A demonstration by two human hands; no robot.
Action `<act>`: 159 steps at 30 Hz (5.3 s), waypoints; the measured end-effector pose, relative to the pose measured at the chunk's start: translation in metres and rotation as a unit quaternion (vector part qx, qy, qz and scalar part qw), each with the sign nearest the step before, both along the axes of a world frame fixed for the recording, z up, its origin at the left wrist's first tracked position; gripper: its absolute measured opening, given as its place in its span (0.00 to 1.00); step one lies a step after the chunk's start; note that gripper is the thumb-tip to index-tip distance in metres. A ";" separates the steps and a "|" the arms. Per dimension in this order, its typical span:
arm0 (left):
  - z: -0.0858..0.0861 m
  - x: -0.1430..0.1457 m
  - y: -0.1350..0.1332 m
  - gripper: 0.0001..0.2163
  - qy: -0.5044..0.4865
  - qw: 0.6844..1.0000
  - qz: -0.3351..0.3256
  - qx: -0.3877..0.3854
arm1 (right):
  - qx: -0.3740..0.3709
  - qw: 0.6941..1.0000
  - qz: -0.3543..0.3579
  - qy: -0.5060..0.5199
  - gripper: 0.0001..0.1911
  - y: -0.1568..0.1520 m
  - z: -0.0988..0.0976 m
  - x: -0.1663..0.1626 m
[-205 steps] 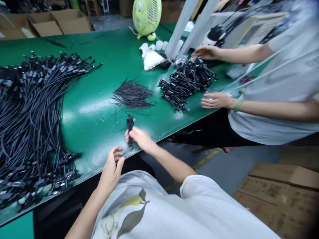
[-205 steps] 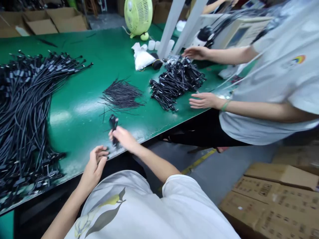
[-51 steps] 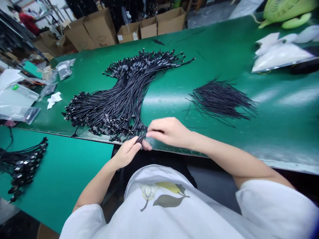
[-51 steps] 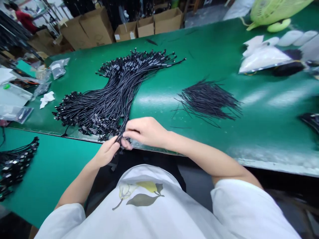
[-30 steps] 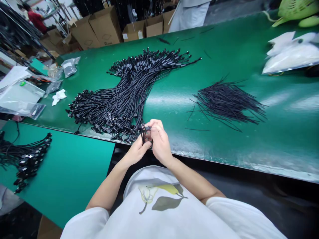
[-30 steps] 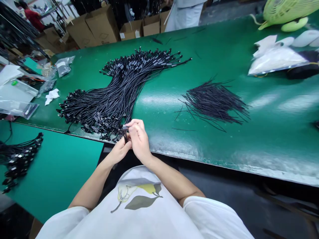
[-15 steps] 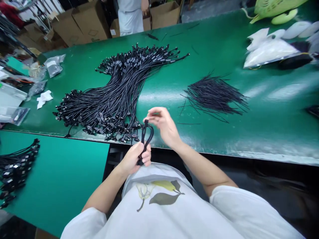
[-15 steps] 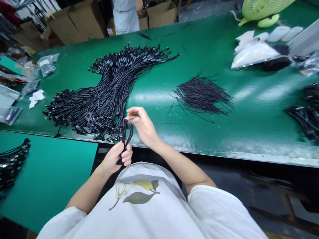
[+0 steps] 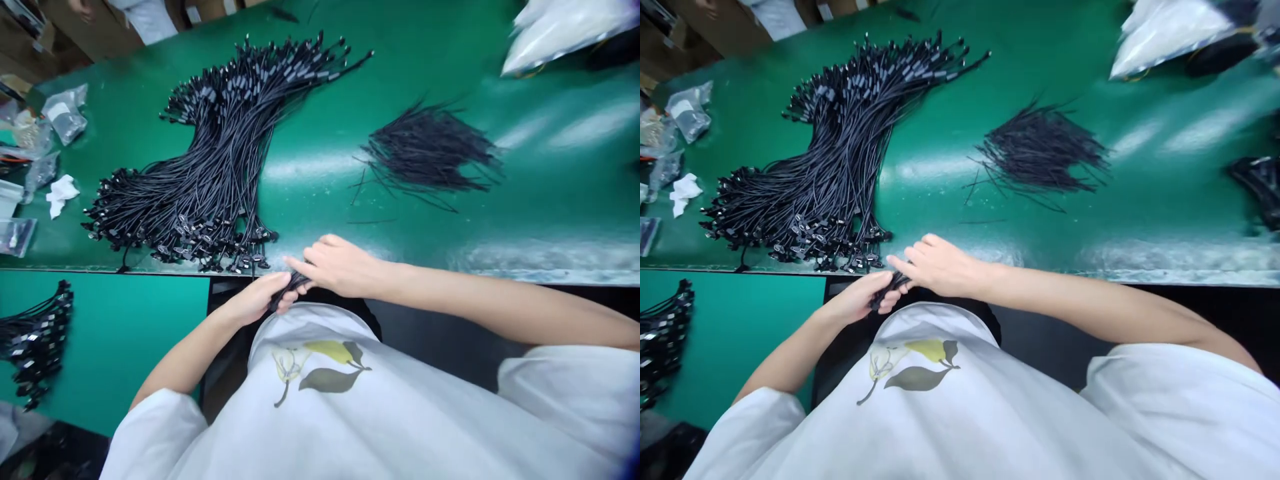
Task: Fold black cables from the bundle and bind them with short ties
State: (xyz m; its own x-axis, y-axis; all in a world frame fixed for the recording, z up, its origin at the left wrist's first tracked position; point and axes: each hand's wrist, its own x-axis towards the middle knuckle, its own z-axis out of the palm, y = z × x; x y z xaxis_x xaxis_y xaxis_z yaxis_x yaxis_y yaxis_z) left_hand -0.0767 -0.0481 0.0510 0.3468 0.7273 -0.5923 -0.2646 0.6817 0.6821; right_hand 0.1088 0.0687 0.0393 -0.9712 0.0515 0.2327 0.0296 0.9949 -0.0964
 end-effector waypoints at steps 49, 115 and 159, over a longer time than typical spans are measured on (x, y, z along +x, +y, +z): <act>-0.011 0.009 -0.002 0.15 -0.129 0.986 0.002 -0.103 | -0.354 0.932 0.074 0.020 0.13 0.021 0.005 0.001; -0.030 0.036 0.037 0.17 0.252 0.936 -0.200 0.144 | -0.148 0.981 -0.028 -0.123 0.17 0.016 -0.022 0.044; -0.048 0.010 0.010 0.16 0.110 0.981 0.094 0.131 | 0.270 0.944 0.188 0.022 0.15 0.002 0.020 -0.020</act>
